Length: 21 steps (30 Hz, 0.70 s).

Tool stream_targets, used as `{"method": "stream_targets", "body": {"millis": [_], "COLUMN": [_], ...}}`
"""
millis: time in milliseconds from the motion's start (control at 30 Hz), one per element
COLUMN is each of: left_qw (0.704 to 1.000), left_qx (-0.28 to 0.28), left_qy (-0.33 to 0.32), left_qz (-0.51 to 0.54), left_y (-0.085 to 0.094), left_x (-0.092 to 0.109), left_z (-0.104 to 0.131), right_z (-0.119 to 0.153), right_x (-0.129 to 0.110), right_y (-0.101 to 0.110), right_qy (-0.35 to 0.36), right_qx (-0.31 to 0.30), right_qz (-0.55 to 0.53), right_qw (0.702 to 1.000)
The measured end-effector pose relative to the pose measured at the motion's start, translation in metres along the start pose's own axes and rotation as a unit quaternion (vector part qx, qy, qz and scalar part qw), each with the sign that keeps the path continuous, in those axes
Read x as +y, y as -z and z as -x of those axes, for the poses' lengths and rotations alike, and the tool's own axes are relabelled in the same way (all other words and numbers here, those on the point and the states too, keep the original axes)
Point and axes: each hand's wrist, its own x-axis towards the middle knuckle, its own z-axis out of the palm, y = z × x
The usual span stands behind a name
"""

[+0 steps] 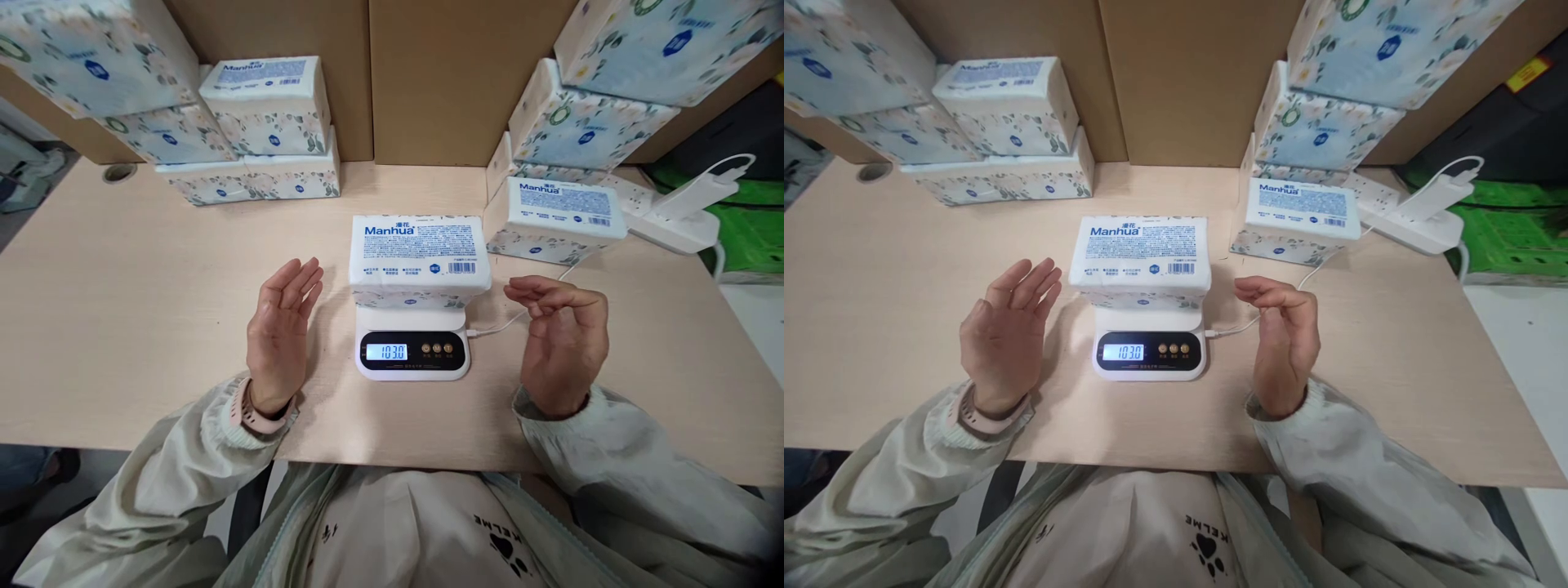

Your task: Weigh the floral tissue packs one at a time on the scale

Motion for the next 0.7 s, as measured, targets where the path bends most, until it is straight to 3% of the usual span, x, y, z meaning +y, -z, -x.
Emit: {"method": "stream_targets", "body": {"millis": [133, 233, 300, 367, 433, 533, 633, 700], "left_qw": [0.998, 0.986, 0.970, 0.955, 0.949, 0.940, 0.907, 0.902], "left_qx": [-0.051, -0.148, -0.226, -0.279, -0.295, -0.316, -0.396, -0.412], "left_qy": [-0.007, 0.003, 0.008, -0.011, -0.053, -0.111, -0.129, -0.110], "left_qz": [-0.041, -0.078, -0.089, -0.097, -0.093, -0.065, -0.061, -0.070], "left_y": [0.001, -0.007, -0.018, -0.034, -0.058, -0.111, -0.171, -0.205], "left_x": [-0.002, 0.005, 0.015, 0.029, 0.042, 0.047, 0.026, 0.001], "left_z": [-0.009, -0.019, -0.025, -0.031, -0.040, -0.065, -0.097, -0.113], "right_z": [-0.012, -0.023, -0.028, -0.033, -0.043, -0.076, -0.117, -0.138], "right_x": [0.009, 0.015, 0.015, 0.012, 0.006, -0.002, 0.006, 0.022], "right_y": [-0.001, -0.010, -0.015, -0.017, -0.011, 0.009, 0.037, 0.056], "right_qy": [-0.072, -0.095, -0.084, -0.042, 0.027, 0.125, 0.158, 0.129], "right_qx": [-0.133, -0.257, -0.291, -0.264, -0.183, -0.076, -0.029, -0.004], "right_qz": [0.024, 0.054, 0.070, 0.076, 0.072, 0.078, 0.107, 0.130], "right_qw": [0.988, 0.960, 0.950, 0.961, 0.980, 0.986, 0.981, 0.983]}}
